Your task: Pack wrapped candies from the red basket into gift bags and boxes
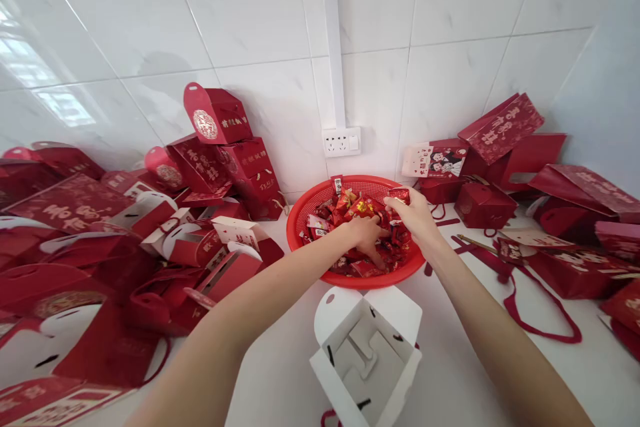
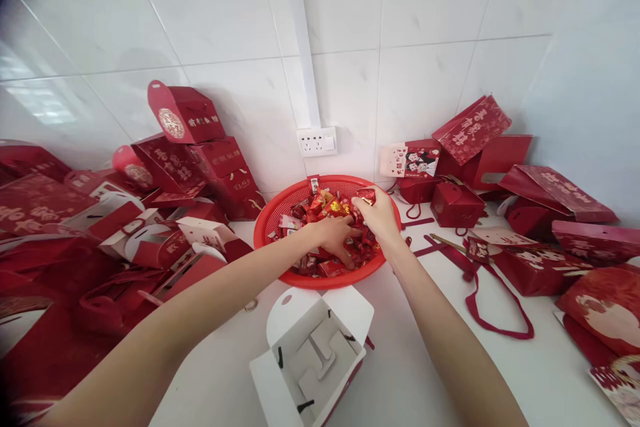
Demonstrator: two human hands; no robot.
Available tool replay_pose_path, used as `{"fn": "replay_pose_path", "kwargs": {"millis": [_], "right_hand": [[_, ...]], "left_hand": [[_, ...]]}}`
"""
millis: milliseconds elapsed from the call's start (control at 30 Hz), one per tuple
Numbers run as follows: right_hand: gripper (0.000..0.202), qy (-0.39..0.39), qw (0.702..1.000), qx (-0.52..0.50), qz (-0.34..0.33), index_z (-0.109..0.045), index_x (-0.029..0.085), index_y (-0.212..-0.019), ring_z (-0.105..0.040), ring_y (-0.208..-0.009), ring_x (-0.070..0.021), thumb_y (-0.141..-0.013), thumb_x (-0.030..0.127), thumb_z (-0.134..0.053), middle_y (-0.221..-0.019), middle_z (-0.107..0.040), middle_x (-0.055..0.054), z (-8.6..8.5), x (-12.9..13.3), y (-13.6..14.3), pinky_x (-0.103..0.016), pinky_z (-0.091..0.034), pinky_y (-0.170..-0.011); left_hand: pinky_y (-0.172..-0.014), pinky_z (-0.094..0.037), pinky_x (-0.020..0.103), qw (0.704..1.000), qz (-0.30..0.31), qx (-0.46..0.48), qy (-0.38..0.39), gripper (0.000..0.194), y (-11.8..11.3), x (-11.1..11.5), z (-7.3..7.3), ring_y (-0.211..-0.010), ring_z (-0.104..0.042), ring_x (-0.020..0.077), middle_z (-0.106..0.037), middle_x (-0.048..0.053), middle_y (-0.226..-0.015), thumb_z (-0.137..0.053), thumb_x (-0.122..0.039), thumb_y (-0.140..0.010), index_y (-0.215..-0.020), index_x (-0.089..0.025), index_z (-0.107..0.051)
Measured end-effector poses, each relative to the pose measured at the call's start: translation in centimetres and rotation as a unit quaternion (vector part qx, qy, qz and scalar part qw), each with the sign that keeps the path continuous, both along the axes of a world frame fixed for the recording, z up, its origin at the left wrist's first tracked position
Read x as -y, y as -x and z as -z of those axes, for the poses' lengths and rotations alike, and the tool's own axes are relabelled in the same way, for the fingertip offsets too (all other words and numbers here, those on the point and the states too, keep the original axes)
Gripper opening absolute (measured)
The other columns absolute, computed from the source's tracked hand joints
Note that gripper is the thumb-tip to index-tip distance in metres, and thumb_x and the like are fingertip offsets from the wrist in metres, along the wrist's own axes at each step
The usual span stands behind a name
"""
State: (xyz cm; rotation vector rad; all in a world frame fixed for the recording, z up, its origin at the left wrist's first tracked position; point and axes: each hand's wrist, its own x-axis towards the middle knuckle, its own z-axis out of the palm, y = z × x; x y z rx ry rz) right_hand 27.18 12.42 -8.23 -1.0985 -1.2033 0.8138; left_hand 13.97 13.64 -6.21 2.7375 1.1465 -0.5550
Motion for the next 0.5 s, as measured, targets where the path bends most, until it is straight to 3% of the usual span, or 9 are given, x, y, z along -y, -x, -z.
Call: {"fn": "replay_pose_path", "kwargs": {"millis": [167, 333, 433, 500], "right_hand": [[0.02, 0.004, 1.0, -0.017, 0.001, -0.061, 0.023, -0.078, -0.054, -0.061, -0.0153, -0.066, 0.036, -0.07, -0.066, -0.059, 0.004, 0.0, 0.1, 0.1, -0.027, -0.045, -0.055], [0.025, 0.016, 0.999, -0.041, -0.005, -0.06, 0.023, -0.076, -0.055, -0.058, -0.0154, -0.067, 0.042, -0.074, -0.065, -0.061, 0.003, -0.1, 0.2, 0.1, -0.026, -0.044, -0.05], [0.027, 0.018, 0.998, -0.053, -0.005, -0.061, 0.023, -0.075, -0.057, -0.059, -0.0152, -0.066, 0.043, -0.075, -0.064, -0.062, 0.003, -0.2, 0.2, 0.1, -0.026, -0.046, -0.052], [0.028, 0.021, 0.998, -0.058, -0.003, -0.061, 0.023, -0.076, -0.057, -0.06, -0.0153, -0.065, 0.043, -0.076, -0.064, -0.062, 0.003, -0.3, 0.2, 0.2, -0.026, -0.046, -0.052]], "left_hand": [[-0.088, -0.054, 0.038, 1.0, -0.002, 0.02, -0.015, 0.058, 0.2, -0.4, 0.6, -0.105, -0.069, 0.0323, -0.055, 0.014, -0.136, -0.07, -0.054, -0.083, -0.135, -0.029, -0.065], [-0.086, -0.053, 0.034, 0.998, -0.001, 0.048, -0.035, 0.035, 0.5, -1.0, 0.6, -0.106, -0.068, 0.0297, -0.062, 0.012, -0.131, -0.067, -0.031, -0.087, -0.12, -0.024, -0.074], [-0.086, -0.053, 0.035, 0.997, -0.014, 0.057, -0.048, 0.035, 0.9, -1.3, 0.5, -0.108, -0.067, 0.0302, -0.061, 0.013, -0.132, -0.064, -0.02, -0.084, -0.118, -0.021, -0.075], [-0.085, -0.053, 0.034, 0.997, -0.011, 0.063, -0.041, 0.04, 1.1, -1.3, 0.6, -0.109, -0.067, 0.0295, -0.061, 0.011, -0.132, -0.067, -0.026, -0.083, -0.122, -0.026, -0.074]]}}
